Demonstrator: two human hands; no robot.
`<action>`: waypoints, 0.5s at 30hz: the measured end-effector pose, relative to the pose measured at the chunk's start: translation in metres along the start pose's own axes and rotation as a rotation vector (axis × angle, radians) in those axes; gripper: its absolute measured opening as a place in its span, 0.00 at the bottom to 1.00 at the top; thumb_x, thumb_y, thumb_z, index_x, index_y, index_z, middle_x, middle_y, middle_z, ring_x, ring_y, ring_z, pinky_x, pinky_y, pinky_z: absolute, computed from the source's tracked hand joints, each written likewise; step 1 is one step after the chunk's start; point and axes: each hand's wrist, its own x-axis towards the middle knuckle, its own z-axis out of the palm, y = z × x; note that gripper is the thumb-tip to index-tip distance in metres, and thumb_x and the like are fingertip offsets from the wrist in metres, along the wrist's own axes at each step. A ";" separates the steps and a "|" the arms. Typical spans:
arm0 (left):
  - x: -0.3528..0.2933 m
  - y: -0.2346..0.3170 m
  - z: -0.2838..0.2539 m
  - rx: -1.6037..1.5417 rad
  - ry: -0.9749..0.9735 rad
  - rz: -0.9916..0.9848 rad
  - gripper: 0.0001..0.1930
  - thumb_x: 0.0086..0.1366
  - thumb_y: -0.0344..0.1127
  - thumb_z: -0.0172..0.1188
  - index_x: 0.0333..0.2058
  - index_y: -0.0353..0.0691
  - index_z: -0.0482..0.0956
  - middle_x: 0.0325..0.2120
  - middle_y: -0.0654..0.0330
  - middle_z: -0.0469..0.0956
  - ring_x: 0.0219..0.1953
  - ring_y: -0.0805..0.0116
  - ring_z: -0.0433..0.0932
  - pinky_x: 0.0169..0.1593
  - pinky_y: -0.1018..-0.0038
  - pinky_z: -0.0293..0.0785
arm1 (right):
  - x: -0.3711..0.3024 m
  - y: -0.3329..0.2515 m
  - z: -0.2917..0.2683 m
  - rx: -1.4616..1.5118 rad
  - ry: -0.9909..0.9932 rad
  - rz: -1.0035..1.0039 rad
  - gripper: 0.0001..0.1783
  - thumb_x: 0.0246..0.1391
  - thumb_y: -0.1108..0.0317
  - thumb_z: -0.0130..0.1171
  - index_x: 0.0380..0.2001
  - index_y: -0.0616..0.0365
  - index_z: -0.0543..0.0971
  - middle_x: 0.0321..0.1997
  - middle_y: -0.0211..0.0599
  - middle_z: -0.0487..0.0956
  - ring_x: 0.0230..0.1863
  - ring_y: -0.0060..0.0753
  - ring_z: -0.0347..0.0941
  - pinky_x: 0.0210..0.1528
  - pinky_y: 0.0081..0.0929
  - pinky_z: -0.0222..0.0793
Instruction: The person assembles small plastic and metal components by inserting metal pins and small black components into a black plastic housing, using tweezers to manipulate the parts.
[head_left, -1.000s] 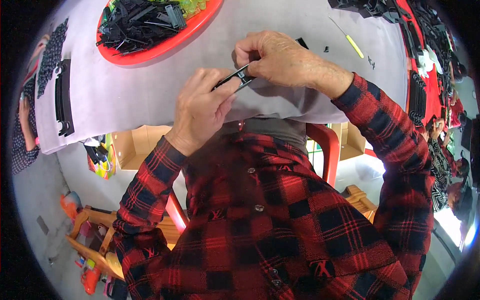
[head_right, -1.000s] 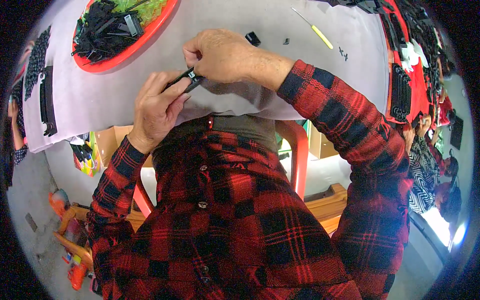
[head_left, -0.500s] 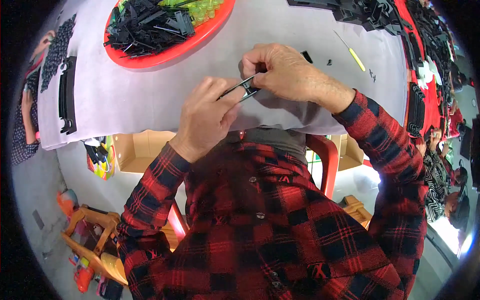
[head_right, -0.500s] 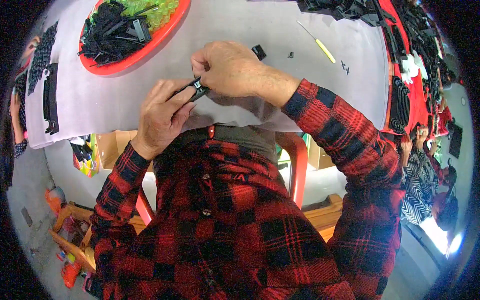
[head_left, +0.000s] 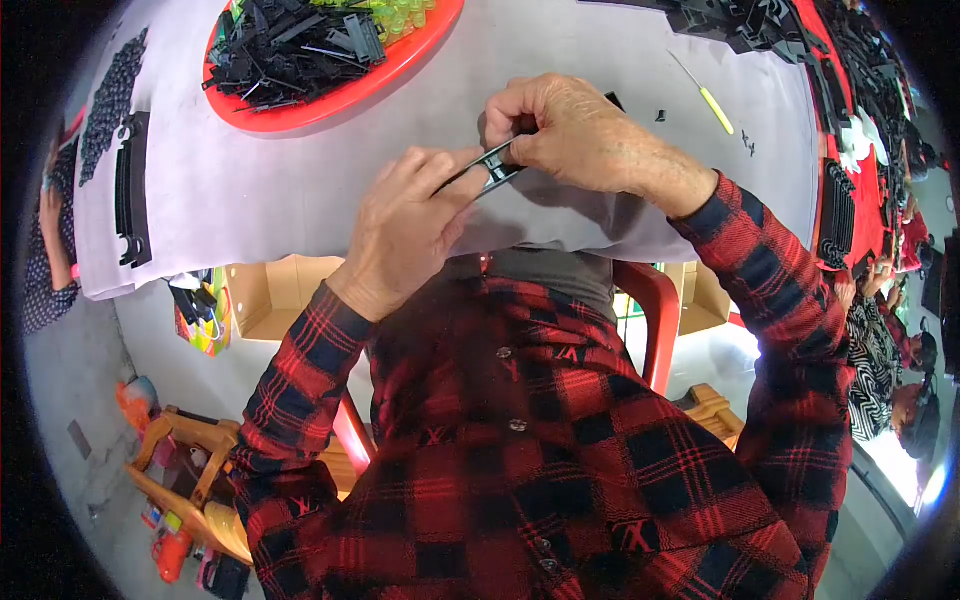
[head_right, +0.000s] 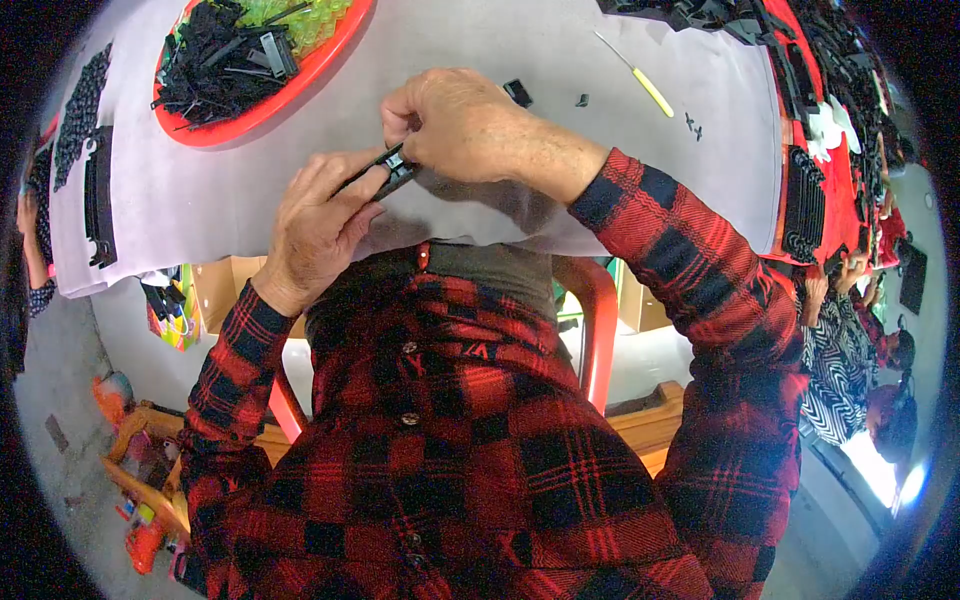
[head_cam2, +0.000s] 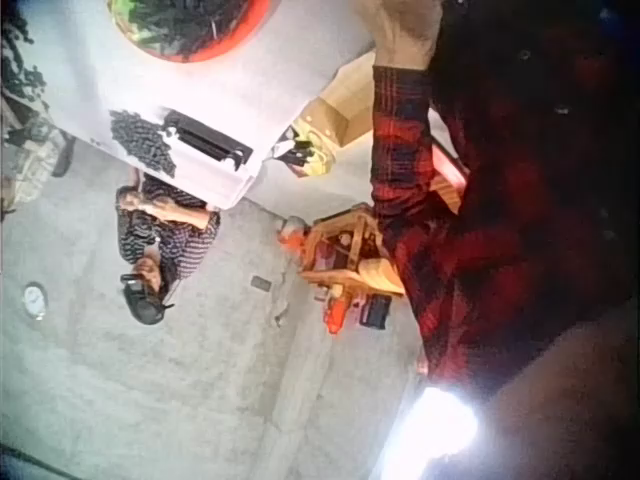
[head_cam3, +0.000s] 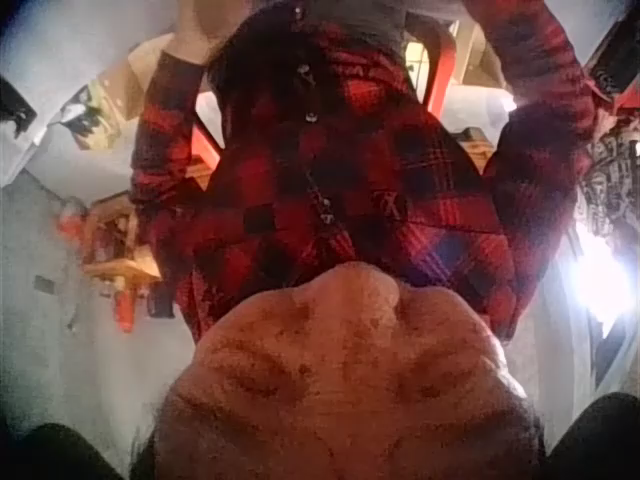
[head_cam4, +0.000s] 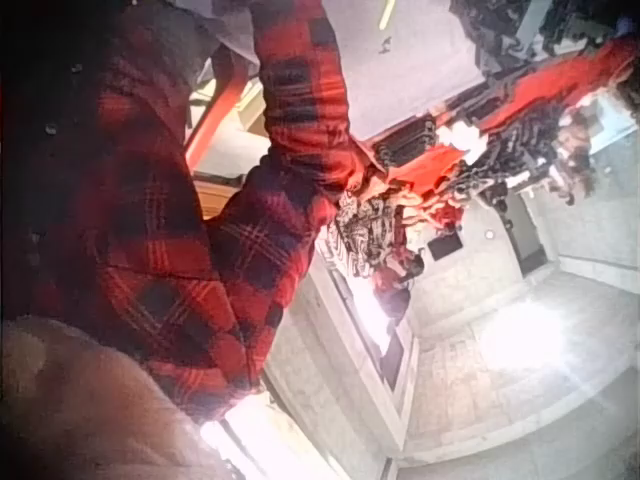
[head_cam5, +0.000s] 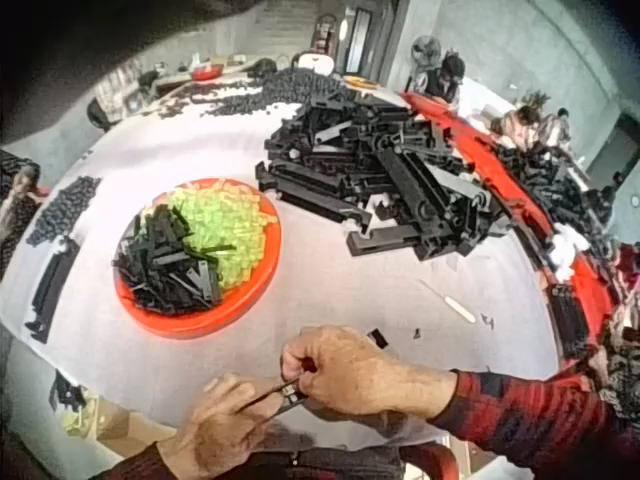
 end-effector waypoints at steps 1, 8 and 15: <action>0.000 0.002 -0.001 0.012 -0.013 -0.005 0.19 0.51 0.26 0.63 0.44 0.42 0.78 0.44 0.63 0.77 0.44 0.57 0.73 0.45 0.65 0.71 | -0.001 -0.001 -0.002 0.022 -0.009 0.010 0.04 0.45 0.71 0.61 0.26 0.58 0.78 0.26 0.44 0.78 0.31 0.47 0.76 0.37 0.40 0.70; 0.002 0.002 -0.002 -0.001 -0.057 -0.009 0.20 0.53 0.27 0.65 0.47 0.41 0.77 0.46 0.57 0.77 0.45 0.51 0.74 0.46 0.61 0.70 | 0.001 0.001 0.002 0.028 0.001 0.029 0.03 0.44 0.70 0.60 0.25 0.57 0.78 0.23 0.42 0.78 0.29 0.45 0.75 0.35 0.39 0.70; 0.001 0.001 0.003 -0.053 0.018 -0.014 0.18 0.49 0.23 0.63 0.41 0.39 0.78 0.43 0.59 0.76 0.44 0.55 0.74 0.46 0.63 0.71 | 0.002 -0.004 0.004 0.002 0.006 0.059 0.02 0.44 0.70 0.59 0.23 0.56 0.78 0.23 0.42 0.78 0.29 0.47 0.76 0.35 0.41 0.70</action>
